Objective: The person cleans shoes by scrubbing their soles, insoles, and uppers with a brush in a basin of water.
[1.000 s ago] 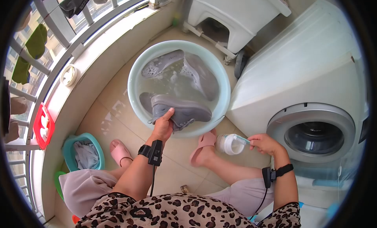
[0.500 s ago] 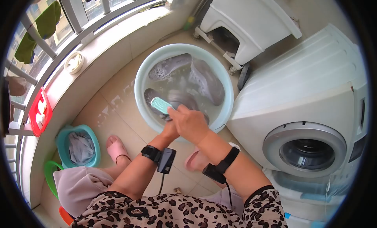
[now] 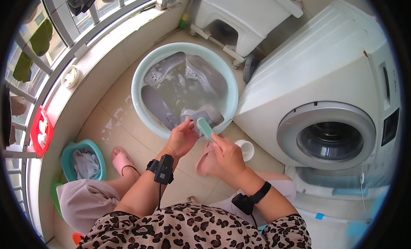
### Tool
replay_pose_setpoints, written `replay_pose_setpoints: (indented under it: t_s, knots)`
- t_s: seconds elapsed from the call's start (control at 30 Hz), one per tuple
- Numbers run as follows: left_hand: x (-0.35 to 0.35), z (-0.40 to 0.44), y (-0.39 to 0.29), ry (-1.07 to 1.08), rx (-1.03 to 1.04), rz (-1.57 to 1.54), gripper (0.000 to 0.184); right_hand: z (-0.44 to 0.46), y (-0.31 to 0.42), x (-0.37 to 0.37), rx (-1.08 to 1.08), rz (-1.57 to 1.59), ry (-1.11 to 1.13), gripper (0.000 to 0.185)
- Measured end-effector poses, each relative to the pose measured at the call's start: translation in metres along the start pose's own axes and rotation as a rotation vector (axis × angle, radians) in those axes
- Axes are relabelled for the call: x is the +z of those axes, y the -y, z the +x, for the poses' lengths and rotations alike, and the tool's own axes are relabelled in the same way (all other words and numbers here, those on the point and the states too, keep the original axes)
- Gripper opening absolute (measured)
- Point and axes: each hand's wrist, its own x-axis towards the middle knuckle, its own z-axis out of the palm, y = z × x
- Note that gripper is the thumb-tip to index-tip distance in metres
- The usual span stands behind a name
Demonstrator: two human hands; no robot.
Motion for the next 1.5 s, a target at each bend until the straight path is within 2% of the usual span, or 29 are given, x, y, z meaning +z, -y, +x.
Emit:
replay_pose_setpoints:
  t_s: [0.1,0.2,0.3,0.4,0.47,0.53,0.6,0.7,0.83,0.93,1.03,1.13,1.2,1.3,1.4,1.5]
  knots:
    - [0.006,-0.002,0.01,-0.089,-0.016,-0.144,0.045,-0.015,0.015,0.006,-0.091,-0.077,-0.041,0.029]
    - [0.002,-0.006,0.019,-0.121,0.08,-0.051,0.049,0.004,-0.005,0.037,-0.164,-0.323,-0.025,0.032]
    - [-0.009,-0.001,0.028,-0.221,0.142,-0.07,0.053,0.04,0.015,0.054,-0.019,-0.34,-0.047,0.036]
    - [0.021,-0.011,-0.022,-0.221,0.095,-0.21,0.051,-0.004,0.019,0.054,-0.324,-0.216,-0.181,0.033]
    - [0.007,-0.002,-0.018,-0.246,0.146,-0.154,0.048,-0.004,0.01,0.058,-0.395,-0.253,-0.224,0.031]
    - [0.014,-0.004,-0.015,-0.275,0.194,-0.098,0.04,0.007,0.018,0.058,-0.301,-0.273,-0.203,0.029]
    - [0.007,-0.007,-0.003,-0.263,0.145,-0.081,0.037,0.035,0.027,0.055,-0.052,-0.281,-0.095,0.026]
    - [0.024,-0.014,0.002,-0.27,0.098,0.025,0.032,0.058,0.018,0.05,0.011,-0.331,-0.015,0.028]
    - [-0.004,-0.006,0.009,-0.22,-0.051,0.12,0.028,0.028,0.007,0.009,-0.091,-0.219,0.018,0.031]
    - [0.001,-0.016,0.019,-0.165,-0.174,0.163,0.026,-0.005,0.008,-0.027,-0.088,-0.346,0.095,0.035]
    - [0.0,-0.02,0.028,-0.176,-0.17,0.285,0.027,-0.012,0.023,-0.025,0.05,-0.548,0.254,0.038]
    - [-0.03,-0.016,0.035,-0.29,-0.118,0.496,0.033,0.007,0.0,0.017,-0.017,-0.553,0.238,0.033]
    - [-0.028,-0.013,0.042,-0.319,-0.097,0.482,0.031,0.042,-0.002,0.045,0.037,-0.6,0.228,0.024]
    - [-0.038,-0.013,0.038,-0.305,-0.075,0.506,0.031,0.083,0.0,0.051,0.027,-0.603,0.401,0.017]
    - [-0.048,-0.009,0.032,-0.265,-0.087,0.478,0.033,0.052,0.013,0.016,-0.069,-0.525,0.366,0.017]
    - [-0.051,-0.008,0.037,-0.276,-0.098,0.42,0.037,0.008,0.029,0.007,-0.039,-0.461,0.298,0.018]
